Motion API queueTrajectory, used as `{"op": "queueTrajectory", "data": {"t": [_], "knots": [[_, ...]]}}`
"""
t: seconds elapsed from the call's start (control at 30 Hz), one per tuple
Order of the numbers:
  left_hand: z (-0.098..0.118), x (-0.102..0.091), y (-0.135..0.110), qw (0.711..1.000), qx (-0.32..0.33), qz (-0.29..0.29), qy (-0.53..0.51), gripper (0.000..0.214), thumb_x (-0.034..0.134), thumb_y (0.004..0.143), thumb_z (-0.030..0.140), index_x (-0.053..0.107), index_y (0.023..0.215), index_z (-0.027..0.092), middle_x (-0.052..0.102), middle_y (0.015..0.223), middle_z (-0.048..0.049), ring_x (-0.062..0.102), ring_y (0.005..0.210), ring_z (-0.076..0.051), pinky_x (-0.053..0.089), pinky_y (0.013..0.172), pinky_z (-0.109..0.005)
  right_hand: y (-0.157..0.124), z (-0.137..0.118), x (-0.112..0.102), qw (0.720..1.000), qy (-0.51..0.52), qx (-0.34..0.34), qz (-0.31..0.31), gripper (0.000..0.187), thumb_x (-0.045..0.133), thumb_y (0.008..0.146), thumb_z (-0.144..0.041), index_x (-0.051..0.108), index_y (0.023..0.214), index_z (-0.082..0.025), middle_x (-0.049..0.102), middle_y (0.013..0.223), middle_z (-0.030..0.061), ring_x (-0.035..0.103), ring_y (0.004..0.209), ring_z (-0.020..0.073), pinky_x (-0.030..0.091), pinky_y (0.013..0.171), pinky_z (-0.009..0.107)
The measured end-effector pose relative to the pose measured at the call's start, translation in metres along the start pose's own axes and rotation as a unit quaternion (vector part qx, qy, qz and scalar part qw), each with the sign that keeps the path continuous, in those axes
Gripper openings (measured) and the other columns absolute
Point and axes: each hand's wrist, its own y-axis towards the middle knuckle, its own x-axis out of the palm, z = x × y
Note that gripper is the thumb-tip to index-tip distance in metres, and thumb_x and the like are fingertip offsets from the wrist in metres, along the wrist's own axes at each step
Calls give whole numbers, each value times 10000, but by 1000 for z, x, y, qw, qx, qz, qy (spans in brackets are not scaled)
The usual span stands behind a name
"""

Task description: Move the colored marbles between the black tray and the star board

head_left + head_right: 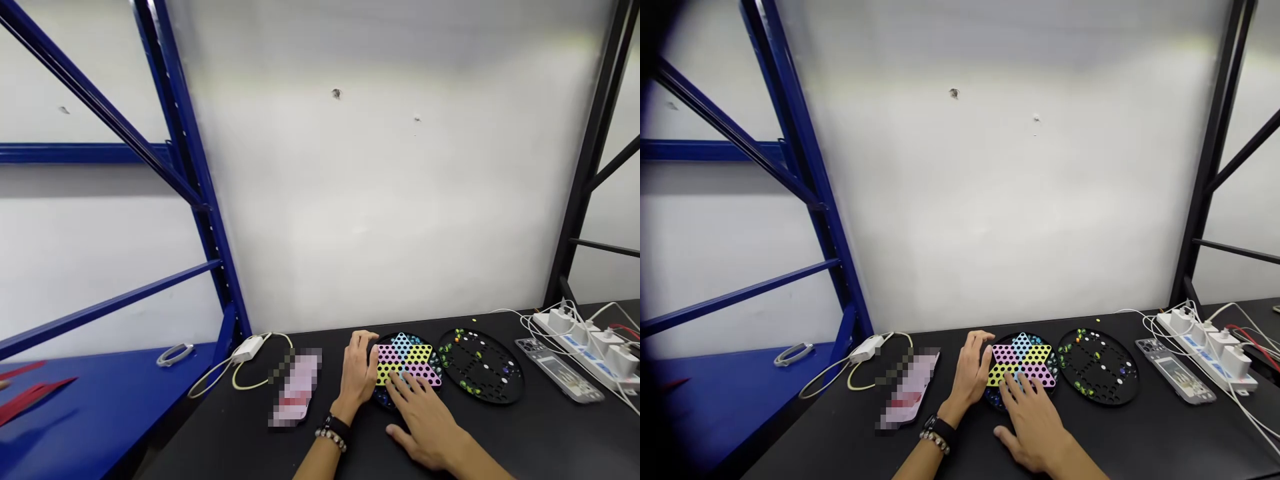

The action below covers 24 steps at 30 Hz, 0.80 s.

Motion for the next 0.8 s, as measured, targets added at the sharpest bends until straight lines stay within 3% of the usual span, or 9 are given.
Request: {"op": "queueTrajectory", "data": {"t": [0.07, 0.2, 0.37, 0.53, 0.67, 0.8], "knots": [[0, 0, 0, 1000, 0, 0, 0, 280, 347, 989, 324, 583, 1107, 232, 585, 1127, -70, 588, 1032, -243, 480, 868, -400, 0, -3, -4, 1000, 4, 14, 5, 666, 327, 969, -598, 282, 1544, -264, 252, 1611, 49, 298, 1432, 355, 261, 1147, 578], [0, 0, 0, 1000, 4, -7, -3, 279, 346, 991, 328, 578, 1115, 237, 581, 1129, -68, 585, 1027, -242, 476, 865, -400, -5, -7, -5, 1000, 10, -26, 2, 603, 358, 960, -599, 337, 1511, -356, 317, 1591, -6, 335, 1413, 337, 284, 1136, 556], [1, 1, 0, 1000, 4, -6, -2, 281, 345, 991, 326, 583, 1110, 234, 582, 1118, -67, 591, 1017, -241, 479, 863, -398, -7, -1, 3, 1000, 1, -23, -2, 670, 334, 965, -601, 258, 1550, -284, 290, 1598, 11, 263, 1449, 332, 222, 1170, 527], [1, 1, 0, 1000, 6, -2, 4, 277, 359, 981, 318, 592, 1104, 235, 592, 1102, -60, 601, 1012, -235, 487, 861, -390, -7, 1, 2, 999, -23, 22, 34, 660, 277, 975, -607, 371, 1511, -232, 321, 1586, 62, 325, 1419, 333, 268, 1148, 498], [2, 1, -1, 1000, 4, -9, 3, 285, 344, 990, 327, 585, 1113, 236, 591, 1117, -65, 595, 1027, -238, 482, 864, -393, -10, -5, 1, 999, -28, -31, 32, 591, 343, 969, -578, 417, 1477, -286, 401, 1550, 27, 372, 1389, 316, 295, 1133, 475], [2, 1, 0, 1000, 3, -9, 6, 280, 351, 989, 324, 590, 1104, 233, 592, 1120, -64, 594, 1034, -238, 481, 867, -393, -6, -7, 5, 998, -41, -22, 41, 651, 379, 957, -570, 359, 1511, -230, 396, 1551, 61, 362, 1389, 339, 283, 1128, 504]]}}
